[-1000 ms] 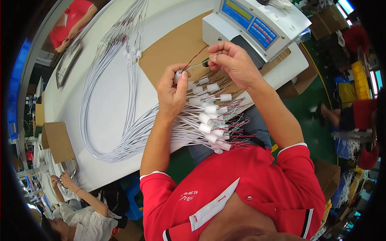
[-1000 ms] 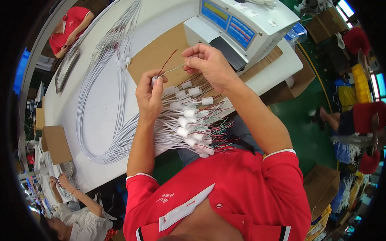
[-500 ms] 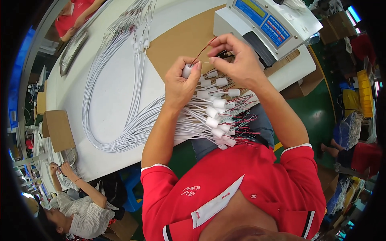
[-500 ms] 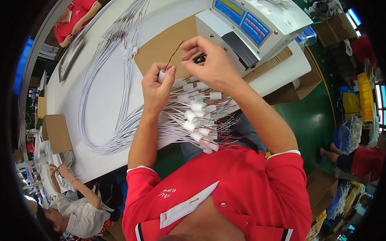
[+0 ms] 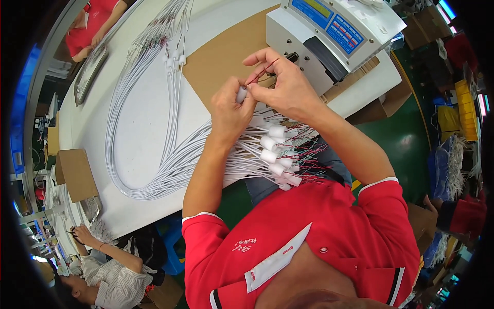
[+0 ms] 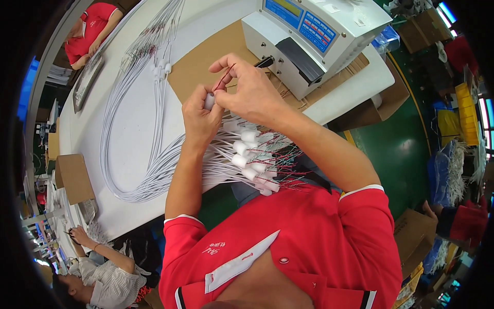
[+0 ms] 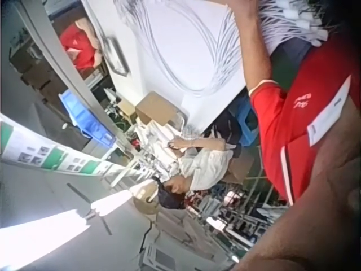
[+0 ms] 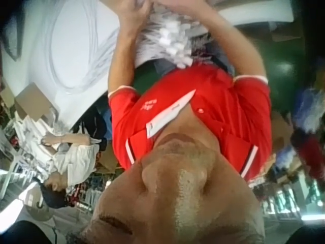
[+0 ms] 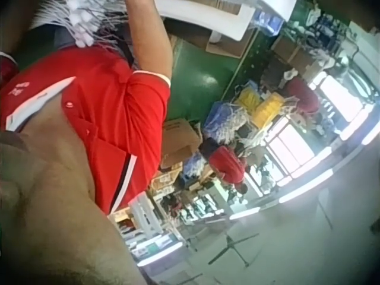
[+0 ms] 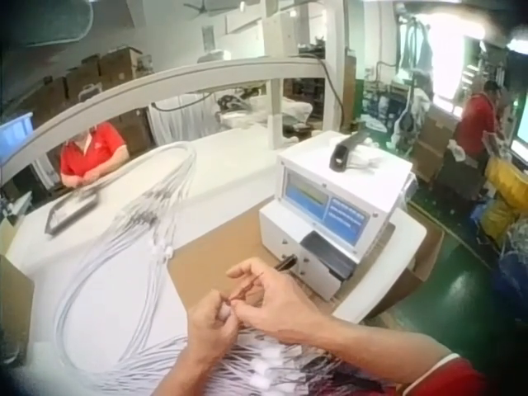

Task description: Assembling electronic wire harnesses by attaching connectors and organizing cables on a workbench.

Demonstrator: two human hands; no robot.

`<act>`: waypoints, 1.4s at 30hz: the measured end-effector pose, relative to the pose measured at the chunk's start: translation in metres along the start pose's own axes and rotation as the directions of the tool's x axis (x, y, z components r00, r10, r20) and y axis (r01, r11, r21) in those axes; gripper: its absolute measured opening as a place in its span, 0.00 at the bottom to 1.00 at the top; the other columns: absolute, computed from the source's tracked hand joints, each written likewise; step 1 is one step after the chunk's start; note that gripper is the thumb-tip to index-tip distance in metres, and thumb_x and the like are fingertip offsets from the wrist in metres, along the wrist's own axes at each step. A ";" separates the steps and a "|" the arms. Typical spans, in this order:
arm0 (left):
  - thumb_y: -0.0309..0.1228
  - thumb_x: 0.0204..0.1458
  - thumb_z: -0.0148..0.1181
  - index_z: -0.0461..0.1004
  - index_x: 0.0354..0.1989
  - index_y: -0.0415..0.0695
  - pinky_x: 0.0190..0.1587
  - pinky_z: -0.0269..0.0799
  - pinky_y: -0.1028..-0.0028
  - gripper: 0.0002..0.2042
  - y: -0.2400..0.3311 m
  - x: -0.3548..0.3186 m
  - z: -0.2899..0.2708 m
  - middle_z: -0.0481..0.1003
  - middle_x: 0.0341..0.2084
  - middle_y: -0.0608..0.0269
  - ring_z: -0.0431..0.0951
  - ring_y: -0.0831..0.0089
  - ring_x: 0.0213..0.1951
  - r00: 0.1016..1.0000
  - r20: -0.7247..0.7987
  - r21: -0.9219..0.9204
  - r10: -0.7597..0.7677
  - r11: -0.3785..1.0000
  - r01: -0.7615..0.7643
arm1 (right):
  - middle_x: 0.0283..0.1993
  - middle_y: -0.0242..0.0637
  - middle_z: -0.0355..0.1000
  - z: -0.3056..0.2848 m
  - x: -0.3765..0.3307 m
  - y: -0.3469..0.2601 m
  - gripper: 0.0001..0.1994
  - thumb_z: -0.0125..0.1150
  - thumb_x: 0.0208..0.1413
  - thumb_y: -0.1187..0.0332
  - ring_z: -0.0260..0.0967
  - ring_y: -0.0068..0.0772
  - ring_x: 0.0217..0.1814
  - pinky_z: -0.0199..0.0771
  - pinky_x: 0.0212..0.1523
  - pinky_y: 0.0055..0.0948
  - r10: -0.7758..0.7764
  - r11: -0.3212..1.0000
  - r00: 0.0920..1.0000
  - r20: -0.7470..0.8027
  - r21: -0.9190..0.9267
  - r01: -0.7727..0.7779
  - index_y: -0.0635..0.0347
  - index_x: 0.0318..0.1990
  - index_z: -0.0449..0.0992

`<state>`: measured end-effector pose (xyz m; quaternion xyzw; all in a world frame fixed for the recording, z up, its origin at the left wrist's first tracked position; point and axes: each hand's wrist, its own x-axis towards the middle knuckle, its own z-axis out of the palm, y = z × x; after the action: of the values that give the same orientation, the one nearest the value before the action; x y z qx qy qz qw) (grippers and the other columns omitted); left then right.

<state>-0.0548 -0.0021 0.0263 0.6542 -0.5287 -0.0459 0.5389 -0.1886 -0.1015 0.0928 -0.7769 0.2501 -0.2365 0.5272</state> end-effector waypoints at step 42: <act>0.28 0.70 0.56 0.76 0.44 0.33 0.33 0.65 0.75 0.09 -0.012 0.002 -0.019 0.71 0.33 0.59 0.70 0.72 0.31 0.946 -0.030 0.090 0.324 0.943 -0.320 | 0.42 0.37 0.78 -0.037 0.005 0.039 0.18 0.69 0.48 0.69 0.71 0.45 0.52 0.70 0.54 0.43 -0.599 0.770 0.798 0.065 -0.229 0.596 0.58 0.48 0.77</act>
<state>-0.0341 0.0075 0.0265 0.5819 -0.6180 0.0795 0.5227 -0.2132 -0.1428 0.0690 -0.8720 0.0199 -0.3644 0.3263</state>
